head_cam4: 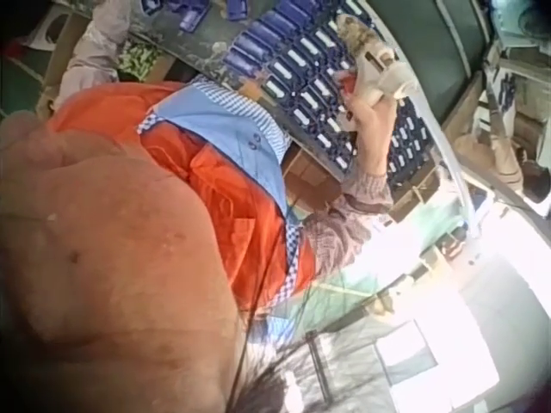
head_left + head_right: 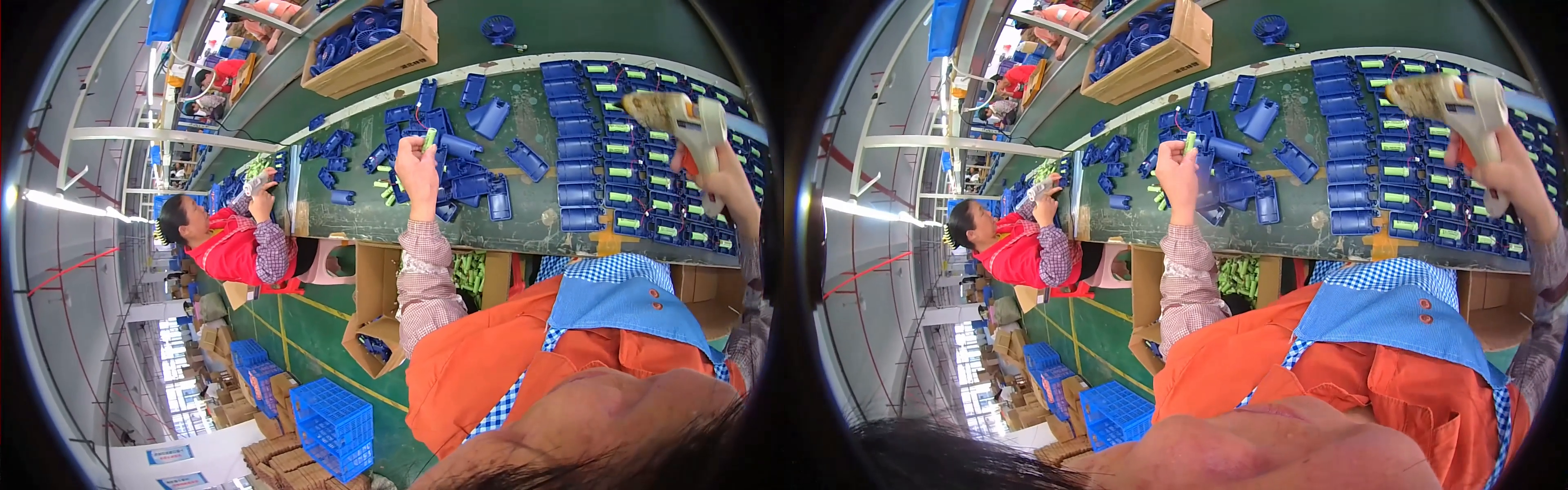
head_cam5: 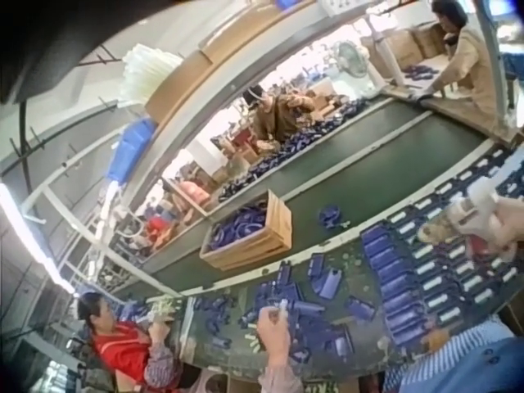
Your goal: Using a hot glue gun to attach green plastic inserts into blue plastic housings on an industrial assembly line.
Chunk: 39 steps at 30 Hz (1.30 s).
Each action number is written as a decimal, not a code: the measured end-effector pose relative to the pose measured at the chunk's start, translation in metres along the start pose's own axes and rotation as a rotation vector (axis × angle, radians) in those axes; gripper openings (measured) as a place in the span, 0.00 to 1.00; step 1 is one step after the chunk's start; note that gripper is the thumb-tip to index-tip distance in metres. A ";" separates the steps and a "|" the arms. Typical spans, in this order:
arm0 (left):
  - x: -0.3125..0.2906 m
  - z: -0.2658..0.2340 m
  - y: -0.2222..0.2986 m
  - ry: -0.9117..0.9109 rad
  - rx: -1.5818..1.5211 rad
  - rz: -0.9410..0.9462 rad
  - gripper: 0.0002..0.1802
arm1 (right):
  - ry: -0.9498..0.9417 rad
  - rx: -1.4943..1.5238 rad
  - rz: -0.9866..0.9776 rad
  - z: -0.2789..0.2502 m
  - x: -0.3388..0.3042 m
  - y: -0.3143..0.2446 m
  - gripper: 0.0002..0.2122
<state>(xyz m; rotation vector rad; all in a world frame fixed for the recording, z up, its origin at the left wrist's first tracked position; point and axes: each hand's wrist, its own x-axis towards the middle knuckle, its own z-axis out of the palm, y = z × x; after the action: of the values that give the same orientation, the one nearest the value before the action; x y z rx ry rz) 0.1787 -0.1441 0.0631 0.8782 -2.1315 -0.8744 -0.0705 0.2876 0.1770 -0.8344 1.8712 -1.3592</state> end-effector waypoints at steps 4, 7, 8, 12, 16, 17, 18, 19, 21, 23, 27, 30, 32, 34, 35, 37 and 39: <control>0.008 0.027 0.039 -0.072 -0.428 -0.005 0.22 | 0.042 -0.068 -0.058 -0.007 0.024 -0.031 0.25; 0.009 0.031 0.039 -0.137 -0.462 -0.122 0.17 | -0.070 0.004 -0.178 -0.005 0.075 -0.016 0.22; 0.011 0.039 0.041 -0.164 -0.478 -0.149 0.12 | -0.045 -0.003 -0.215 -0.004 0.082 -0.012 0.20; 0.027 0.071 0.040 -0.323 -0.716 -0.129 0.15 | -0.017 -0.038 -0.232 -0.005 0.118 0.016 0.20; 0.041 0.097 0.050 -0.470 -0.723 -0.161 0.14 | -0.044 0.025 -0.198 0.000 0.154 0.049 0.23; 0.046 0.105 0.052 -0.528 -0.697 -0.168 0.14 | -0.054 0.042 -0.187 0.001 0.160 0.050 0.23; 0.050 0.114 0.055 -0.585 -0.671 -0.174 0.14 | -0.017 0.053 -0.094 0.003 0.160 0.050 0.19; 0.054 0.123 0.058 -0.588 -0.678 -0.182 0.14 | -0.012 0.086 -0.081 0.005 0.164 0.054 0.18; 0.060 0.143 0.066 -0.620 -0.661 -0.198 0.15 | -0.011 0.066 -0.099 -0.001 0.178 0.078 0.16; 0.069 0.162 0.063 -0.645 -0.682 -0.186 0.12 | -0.029 0.053 -0.083 0.002 0.186 0.085 0.16; 0.082 0.200 0.053 -0.596 -0.685 -0.214 0.08 | -0.097 0.028 -0.018 0.010 0.191 0.080 0.15; 0.089 0.228 0.046 -0.531 -0.622 -0.314 0.05 | -0.082 0.049 -0.055 0.012 0.198 0.099 0.14; 0.089 0.241 0.042 -0.505 -0.589 -0.340 0.05 | -0.073 0.074 -0.069 0.013 0.201 0.102 0.14; 0.086 0.252 0.039 -0.475 -0.534 -0.373 0.04 | -0.078 0.075 -0.056 0.013 0.201 0.103 0.14; 0.083 0.257 0.038 -0.476 -0.533 -0.375 0.04 | -0.079 0.077 -0.054 0.013 0.202 0.103 0.14; 0.078 0.267 0.037 -0.440 -0.528 -0.371 0.03 | -0.085 0.050 -0.043 0.012 0.204 0.102 0.15; 0.078 0.271 0.035 -0.428 -0.484 -0.332 0.04 | -0.085 0.044 -0.036 0.016 0.204 0.098 0.14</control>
<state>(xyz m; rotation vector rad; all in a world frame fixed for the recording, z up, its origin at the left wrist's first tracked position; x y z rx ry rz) -0.0837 -0.0973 -0.0365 0.8494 -1.9898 -1.7957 -0.1850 0.1398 0.0489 -0.8931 1.7629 -1.3609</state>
